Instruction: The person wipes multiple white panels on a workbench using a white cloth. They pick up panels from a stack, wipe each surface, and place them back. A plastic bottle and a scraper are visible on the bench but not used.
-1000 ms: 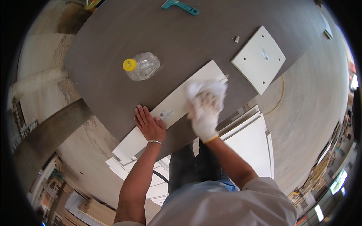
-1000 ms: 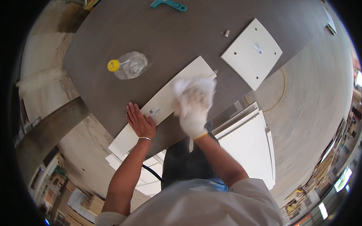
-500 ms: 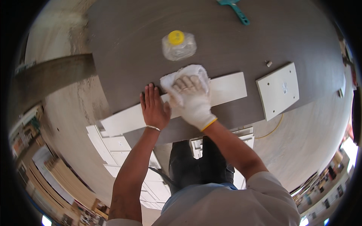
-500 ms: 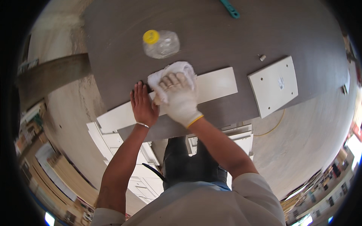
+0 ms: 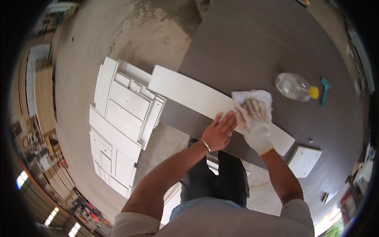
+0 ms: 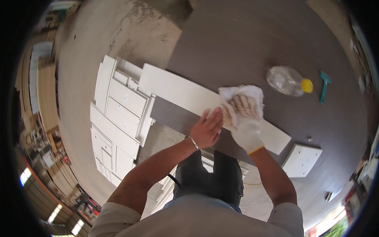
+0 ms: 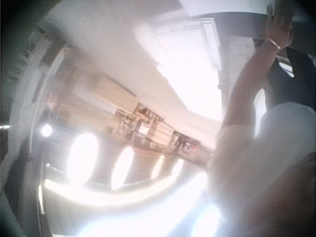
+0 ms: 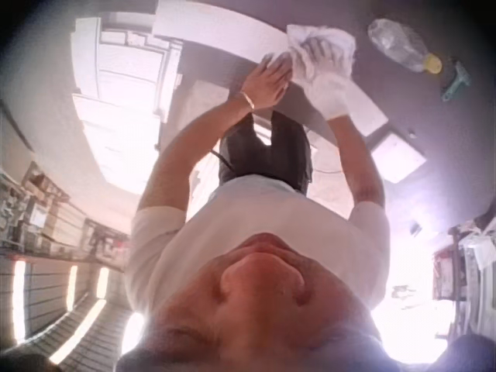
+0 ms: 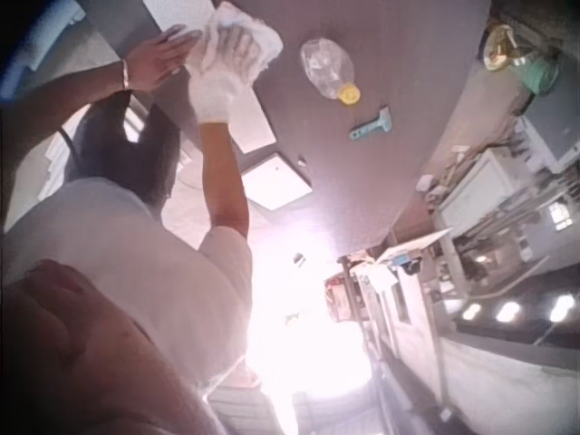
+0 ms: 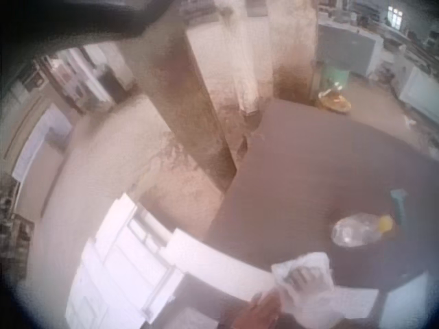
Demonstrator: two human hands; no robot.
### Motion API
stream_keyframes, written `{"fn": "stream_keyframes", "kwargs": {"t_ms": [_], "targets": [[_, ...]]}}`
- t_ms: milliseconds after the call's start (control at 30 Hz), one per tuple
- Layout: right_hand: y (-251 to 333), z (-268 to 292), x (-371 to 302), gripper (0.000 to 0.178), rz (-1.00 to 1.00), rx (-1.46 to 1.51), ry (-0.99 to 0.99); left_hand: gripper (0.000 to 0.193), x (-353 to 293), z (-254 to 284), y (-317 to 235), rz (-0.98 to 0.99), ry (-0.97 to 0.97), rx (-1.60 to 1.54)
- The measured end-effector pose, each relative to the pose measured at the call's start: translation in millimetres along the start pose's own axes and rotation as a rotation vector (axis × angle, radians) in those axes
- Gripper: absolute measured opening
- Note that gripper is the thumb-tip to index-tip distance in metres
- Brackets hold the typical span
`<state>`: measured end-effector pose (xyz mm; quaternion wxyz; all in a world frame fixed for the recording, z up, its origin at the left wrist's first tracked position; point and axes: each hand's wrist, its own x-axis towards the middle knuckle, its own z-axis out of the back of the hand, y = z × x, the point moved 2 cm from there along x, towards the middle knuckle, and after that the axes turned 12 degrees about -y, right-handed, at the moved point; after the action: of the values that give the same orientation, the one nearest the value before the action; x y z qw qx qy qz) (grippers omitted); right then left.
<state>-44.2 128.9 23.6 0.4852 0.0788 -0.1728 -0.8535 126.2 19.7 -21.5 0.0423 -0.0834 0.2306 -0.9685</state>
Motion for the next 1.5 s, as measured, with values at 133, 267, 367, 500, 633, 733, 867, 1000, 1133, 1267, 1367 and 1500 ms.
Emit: {"fn": "stream_keyframes", "kwargs": {"t_ms": [133,267,367,500,633,733,867,1000,1133,1267,1367,1500], "targets": [[83,-26,118,0.042,0.290,0.107,-0.099,0.027,-5,-6,2,0.017,-0.059,-0.125],[162,-73,194,0.051,0.412,-0.004,-0.185,0.028,-9,-10,3,-0.015,-0.100,-0.146],[184,-113,219,0.060,0.415,-0.082,-0.200,0.045,5,-2,8,0.075,-0.017,-0.370],[176,-134,222,0.063,0.404,-0.078,-0.182,0.058,54,11,12,0.192,-0.007,-0.486],[180,-112,214,0.068,0.500,-0.226,-0.202,0.068,85,2,32,-0.060,-0.093,0.226],[197,-90,208,0.064,0.477,-0.217,0.124,0.076,83,-2,32,-0.112,-0.152,0.247],[217,-77,210,0.059,0.675,-0.063,0.136,0.080,83,-5,28,-0.030,0.091,0.057],[225,-85,223,0.054,0.560,-0.092,0.107,0.078,84,-9,29,0.018,-0.049,0.019],[224,-96,235,0.055,0.641,0.065,-0.010,0.081,79,-24,25,-0.031,-0.082,0.202],[220,-102,239,0.050,0.686,0.031,-0.004,0.073,79,-31,19,0.021,-0.041,0.089],[208,-95,234,0.042,0.637,0.172,-0.075,0.074,81,-27,18,-0.031,0.075,0.160],[191,-82,203,0.049,0.640,0.107,0.046,0.075,83,-21,23,-0.020,0.007,0.135]]}}
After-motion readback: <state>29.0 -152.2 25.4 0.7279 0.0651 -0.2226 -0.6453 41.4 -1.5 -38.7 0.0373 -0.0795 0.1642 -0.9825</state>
